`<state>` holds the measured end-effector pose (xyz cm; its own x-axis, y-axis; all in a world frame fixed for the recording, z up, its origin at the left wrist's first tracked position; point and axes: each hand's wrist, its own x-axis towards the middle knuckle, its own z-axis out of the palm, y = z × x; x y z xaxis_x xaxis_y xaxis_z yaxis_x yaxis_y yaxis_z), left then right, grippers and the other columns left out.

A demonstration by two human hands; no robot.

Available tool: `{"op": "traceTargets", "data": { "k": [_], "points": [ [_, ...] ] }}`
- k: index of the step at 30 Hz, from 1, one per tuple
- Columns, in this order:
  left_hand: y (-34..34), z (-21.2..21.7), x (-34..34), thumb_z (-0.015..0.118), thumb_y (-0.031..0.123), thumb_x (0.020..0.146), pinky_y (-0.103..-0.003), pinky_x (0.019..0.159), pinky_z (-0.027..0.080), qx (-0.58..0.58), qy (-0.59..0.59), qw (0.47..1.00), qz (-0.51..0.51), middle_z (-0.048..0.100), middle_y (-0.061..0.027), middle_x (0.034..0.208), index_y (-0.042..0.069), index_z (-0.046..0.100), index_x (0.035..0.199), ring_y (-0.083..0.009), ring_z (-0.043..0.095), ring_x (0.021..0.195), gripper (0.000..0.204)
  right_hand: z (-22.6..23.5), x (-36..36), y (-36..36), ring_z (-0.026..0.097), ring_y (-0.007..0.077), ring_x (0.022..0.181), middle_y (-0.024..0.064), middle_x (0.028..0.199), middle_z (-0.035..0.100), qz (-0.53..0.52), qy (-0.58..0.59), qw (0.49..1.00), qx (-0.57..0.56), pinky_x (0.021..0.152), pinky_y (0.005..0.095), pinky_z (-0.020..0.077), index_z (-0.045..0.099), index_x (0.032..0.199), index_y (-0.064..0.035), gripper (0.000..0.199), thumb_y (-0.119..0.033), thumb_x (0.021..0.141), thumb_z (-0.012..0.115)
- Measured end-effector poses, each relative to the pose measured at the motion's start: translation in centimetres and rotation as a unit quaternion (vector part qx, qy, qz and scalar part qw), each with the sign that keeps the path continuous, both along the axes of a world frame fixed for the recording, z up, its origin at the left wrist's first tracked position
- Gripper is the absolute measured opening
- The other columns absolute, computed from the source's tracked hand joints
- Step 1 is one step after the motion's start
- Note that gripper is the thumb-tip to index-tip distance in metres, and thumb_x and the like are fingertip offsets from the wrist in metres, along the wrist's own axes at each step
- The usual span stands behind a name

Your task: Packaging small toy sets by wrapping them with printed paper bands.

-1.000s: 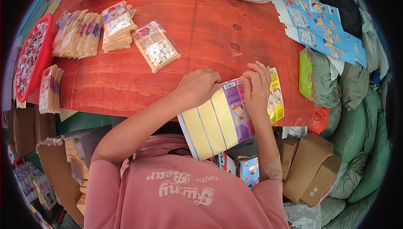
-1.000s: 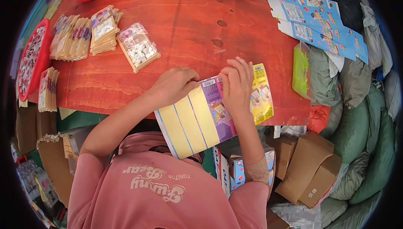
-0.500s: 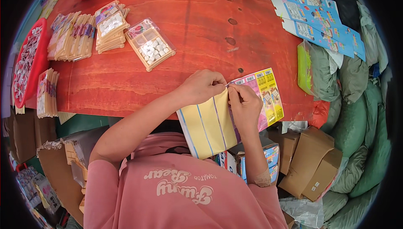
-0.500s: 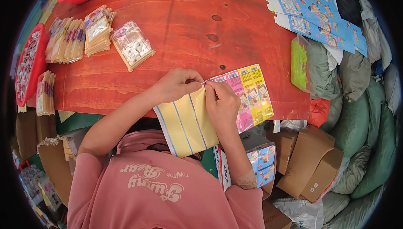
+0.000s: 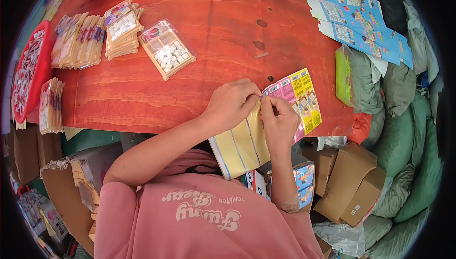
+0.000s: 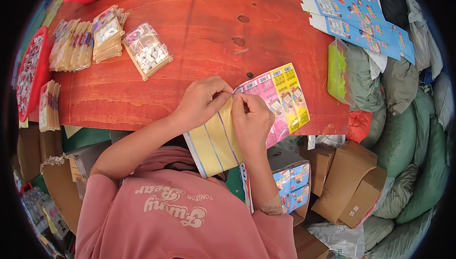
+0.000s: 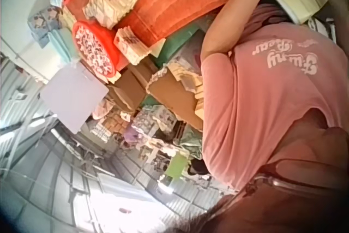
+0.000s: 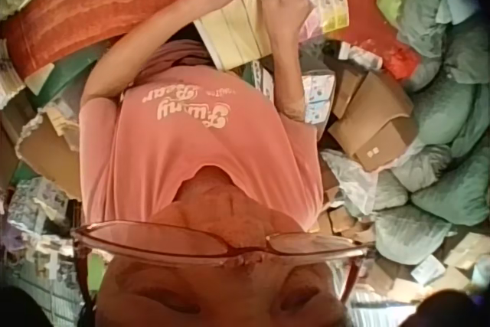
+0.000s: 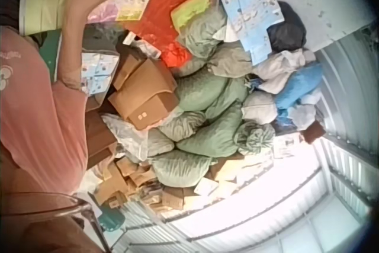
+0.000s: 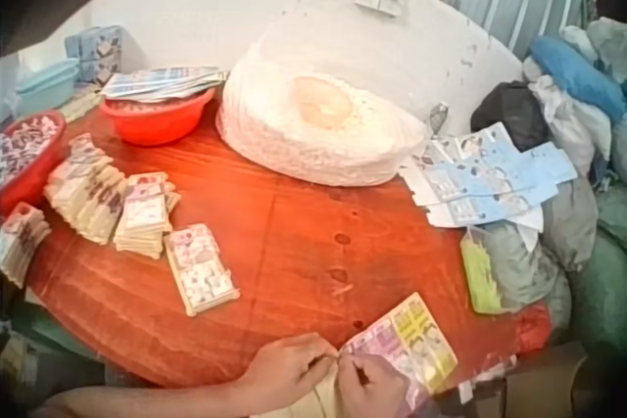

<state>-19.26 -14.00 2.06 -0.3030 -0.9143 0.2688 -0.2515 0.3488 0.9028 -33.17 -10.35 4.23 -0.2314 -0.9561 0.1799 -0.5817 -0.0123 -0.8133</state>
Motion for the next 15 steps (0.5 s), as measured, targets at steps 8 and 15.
{"op": "traceTargets", "data": {
  "k": [8, 15],
  "points": [
    [0.4, 0.1, -0.2, 0.055, 0.000, 0.081, -0.034, 0.055, 0.043, -0.033, 0.016, 0.999, -0.007, 0.053, -0.0116, 0.073, 0.000, 0.059, 0.087, -0.0266, 0.056, 0.064, 0.008, -0.1, 0.2, -0.3, 0.056, 0.0133, 0.053, 0.0093, 0.064, 0.060, -0.016, 0.055, 0.997, -0.043, 0.050, 0.0273, 0.0449, 0.063, 0.077, 0.0016, 0.006, -0.004, 0.075, 0.064],
    [0.2, -0.4, 0.1, 0.056, 0.002, 0.083, -0.031, 0.056, 0.044, -0.002, 0.042, 0.999, -0.025, 0.055, -0.0108, 0.076, -0.001, 0.059, 0.090, -0.0243, 0.057, 0.065, 0.008, -0.2, -1.8, -0.8, 0.050, 0.0047, 0.049, 0.0010, 0.065, 0.060, -0.065, -0.353, 0.924, 0.133, 0.046, 0.0172, 0.0394, 0.063, 0.077, 0.0012, 0.010, -0.007, 0.081, 0.060]
  ]
}}
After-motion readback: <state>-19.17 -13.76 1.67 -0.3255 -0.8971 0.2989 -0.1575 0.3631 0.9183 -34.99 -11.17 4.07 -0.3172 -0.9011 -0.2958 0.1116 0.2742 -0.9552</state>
